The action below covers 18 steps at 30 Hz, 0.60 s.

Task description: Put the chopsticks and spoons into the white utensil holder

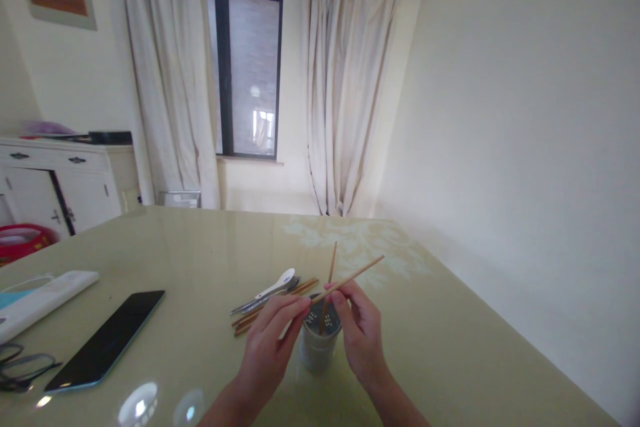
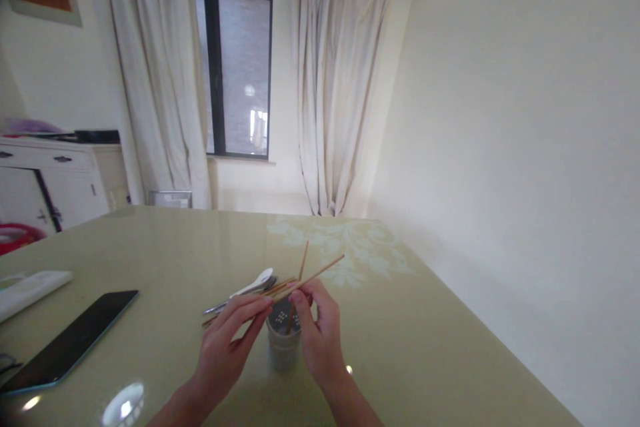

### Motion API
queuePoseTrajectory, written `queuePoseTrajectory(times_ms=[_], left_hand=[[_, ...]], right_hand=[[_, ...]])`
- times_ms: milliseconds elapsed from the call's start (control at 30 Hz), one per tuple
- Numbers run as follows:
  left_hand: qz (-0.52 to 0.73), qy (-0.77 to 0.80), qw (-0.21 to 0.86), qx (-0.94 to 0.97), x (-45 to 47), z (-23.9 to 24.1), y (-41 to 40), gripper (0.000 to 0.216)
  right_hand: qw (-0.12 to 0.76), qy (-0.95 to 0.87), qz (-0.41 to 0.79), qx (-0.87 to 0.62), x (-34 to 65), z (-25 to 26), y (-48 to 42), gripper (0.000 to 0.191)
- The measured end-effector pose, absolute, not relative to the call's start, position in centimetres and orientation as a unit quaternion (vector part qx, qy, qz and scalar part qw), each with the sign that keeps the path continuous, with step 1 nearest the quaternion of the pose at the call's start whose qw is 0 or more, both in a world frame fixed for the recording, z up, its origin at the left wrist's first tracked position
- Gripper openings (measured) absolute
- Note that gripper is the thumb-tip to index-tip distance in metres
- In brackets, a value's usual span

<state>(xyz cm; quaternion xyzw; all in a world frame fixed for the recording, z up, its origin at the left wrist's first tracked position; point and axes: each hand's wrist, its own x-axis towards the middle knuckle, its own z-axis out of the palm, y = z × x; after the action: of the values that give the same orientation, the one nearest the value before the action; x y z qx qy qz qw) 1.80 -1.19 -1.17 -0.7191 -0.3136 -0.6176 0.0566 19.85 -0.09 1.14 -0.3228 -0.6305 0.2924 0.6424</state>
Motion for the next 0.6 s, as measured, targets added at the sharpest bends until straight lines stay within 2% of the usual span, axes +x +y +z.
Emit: queuePoseTrajectory(times_ms=[200,333,467,600], left_hand=[[-0.598,-0.332,0.013,-0.729,1.3,-1.4,-1.6,0.025],[-0.577,-0.451,-0.05,-0.679,0.3,-2.2,-0.3,0.031],[-0.42,-0.585,-0.043,-0.693,-1.2,-3.1,1.8,0.025],[-0.227,-0.654,-0.01,-0.721,-2.1,-3.6,2.4,0.024]], right_hand=[[0.685,-0.56,0.339,-0.317,20.0,1.3,0.4,0.028],[0.761,-0.47,0.314,-0.318,21.7,2.1,1.8,0.029],[0.779,-0.448,0.281,-0.337,23.2,2.3,3.0,0.031],[0.733,-0.502,0.285,-0.362,23.0,2.0,3.3,0.032]])
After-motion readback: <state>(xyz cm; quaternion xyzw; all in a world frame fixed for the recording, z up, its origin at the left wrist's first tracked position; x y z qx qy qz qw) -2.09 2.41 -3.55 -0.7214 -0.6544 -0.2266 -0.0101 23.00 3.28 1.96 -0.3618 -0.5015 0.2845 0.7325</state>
